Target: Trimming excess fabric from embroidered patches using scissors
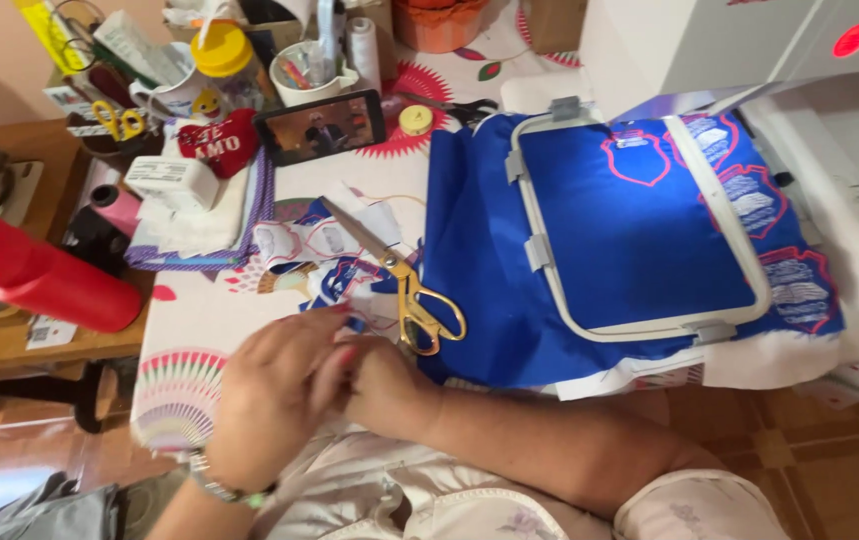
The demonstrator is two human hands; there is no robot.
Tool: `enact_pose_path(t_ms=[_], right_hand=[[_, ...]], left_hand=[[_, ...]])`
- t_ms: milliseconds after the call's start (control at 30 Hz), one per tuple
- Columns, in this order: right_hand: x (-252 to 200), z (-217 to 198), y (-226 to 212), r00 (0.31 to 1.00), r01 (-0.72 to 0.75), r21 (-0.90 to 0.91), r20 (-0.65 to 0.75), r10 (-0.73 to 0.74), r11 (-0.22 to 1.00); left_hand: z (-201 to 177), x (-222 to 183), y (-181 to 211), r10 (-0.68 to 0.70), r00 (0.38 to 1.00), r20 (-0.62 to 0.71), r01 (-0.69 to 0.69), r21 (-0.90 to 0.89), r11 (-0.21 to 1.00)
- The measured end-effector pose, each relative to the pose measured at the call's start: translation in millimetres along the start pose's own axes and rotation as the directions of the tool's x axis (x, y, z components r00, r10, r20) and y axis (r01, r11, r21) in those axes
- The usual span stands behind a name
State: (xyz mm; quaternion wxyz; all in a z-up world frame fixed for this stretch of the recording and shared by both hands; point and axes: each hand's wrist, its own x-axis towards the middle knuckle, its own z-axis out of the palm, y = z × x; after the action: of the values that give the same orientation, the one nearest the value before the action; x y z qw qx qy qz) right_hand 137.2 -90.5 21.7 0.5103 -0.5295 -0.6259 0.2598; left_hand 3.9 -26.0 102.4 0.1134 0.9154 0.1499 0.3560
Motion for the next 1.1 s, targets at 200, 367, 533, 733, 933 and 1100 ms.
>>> enact_pose_path(t_ms=[200, 367, 533, 733, 933, 1100], right_hand=[[5, -6, -17, 0.989, -0.123, 0.085, -0.073, 0.130, 0.989], [2, -4, -13, 0.988, -0.051, 0.113, -0.136, 0.066, 0.992], [2, -5, -16, 0.987, -0.105, 0.236, -0.095, 0.131, 0.966], [3, -6, -16, 0.989, -0.098, 0.207, -0.087, 0.118, 0.973], [2, -5, -14, 0.987, -0.108, 0.152, -0.099, 0.124, 0.982], [3, -4, -11, 0.986, -0.114, 0.167, -0.105, 0.133, 0.979]], left_hand=[[-9, -40, -48, -0.249, 0.968, 0.014, 0.246, -0.221, 0.944], [8, -62, -77, -0.538, 0.802, 0.260, 0.589, -0.490, 0.642], [15, -68, -92, -0.447, 0.827, 0.340, 0.562, -0.494, 0.664], [18, -71, -95, -0.459, 0.811, 0.362, 0.585, -0.497, 0.641], [18, -71, -96, -0.461, 0.814, 0.353, 0.579, -0.447, 0.681], [21, -74, -100, -0.454, 0.817, 0.354, 0.575, -0.459, 0.677]])
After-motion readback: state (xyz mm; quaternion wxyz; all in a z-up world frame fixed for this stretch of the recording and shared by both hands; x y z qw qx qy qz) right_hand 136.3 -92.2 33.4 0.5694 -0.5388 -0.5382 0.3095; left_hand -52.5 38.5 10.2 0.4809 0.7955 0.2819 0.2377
